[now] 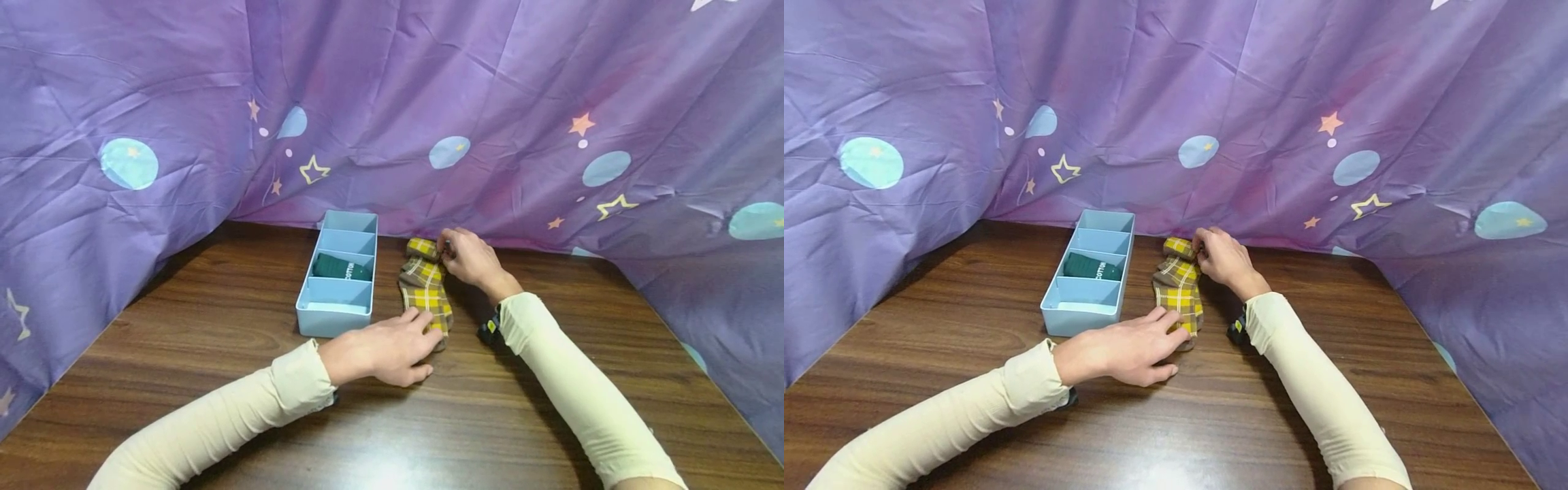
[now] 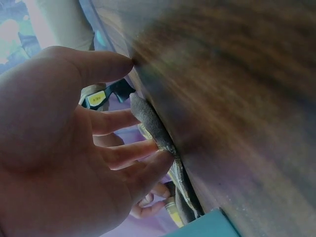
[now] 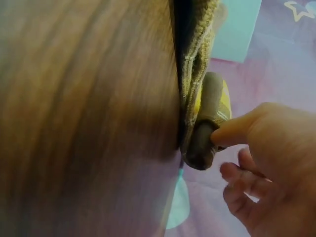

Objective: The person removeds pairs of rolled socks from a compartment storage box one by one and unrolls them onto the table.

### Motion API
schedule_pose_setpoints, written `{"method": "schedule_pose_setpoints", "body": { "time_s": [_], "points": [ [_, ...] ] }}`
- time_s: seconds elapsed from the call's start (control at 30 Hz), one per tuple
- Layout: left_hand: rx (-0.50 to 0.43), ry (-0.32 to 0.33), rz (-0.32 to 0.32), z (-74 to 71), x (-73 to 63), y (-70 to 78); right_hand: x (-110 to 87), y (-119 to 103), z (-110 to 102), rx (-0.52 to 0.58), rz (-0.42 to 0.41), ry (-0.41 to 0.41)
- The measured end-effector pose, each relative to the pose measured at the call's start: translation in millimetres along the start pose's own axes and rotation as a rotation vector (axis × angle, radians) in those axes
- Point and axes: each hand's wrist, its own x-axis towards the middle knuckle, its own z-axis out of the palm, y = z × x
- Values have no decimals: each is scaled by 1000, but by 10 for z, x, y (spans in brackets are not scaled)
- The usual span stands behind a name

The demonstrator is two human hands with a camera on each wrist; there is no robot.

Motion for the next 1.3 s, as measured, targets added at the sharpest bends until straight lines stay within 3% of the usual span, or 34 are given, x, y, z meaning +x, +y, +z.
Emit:
{"method": "schedule_pose_setpoints", "body": {
  "time_s": [0.2, 0.53, 0.77, 1.07, 1.3],
  "points": [
    [-1, -3, -3, 3, -2, 2, 41, -20, 11, -39, 7, -59],
    [20, 3, 4, 11, -4, 10, 130, -3, 29, -93, 144, -20],
    [23, 2, 4, 4, -16, 0, 139, -21, 58, -34, 112, -57],
    [-11, -27, 7, -32, -26, 28, 91, -21, 59, -15, 27, -200],
    [-46, -32, 18, -79, -38, 79, 75, -46, 58, -4, -24, -226]
  ]
}}
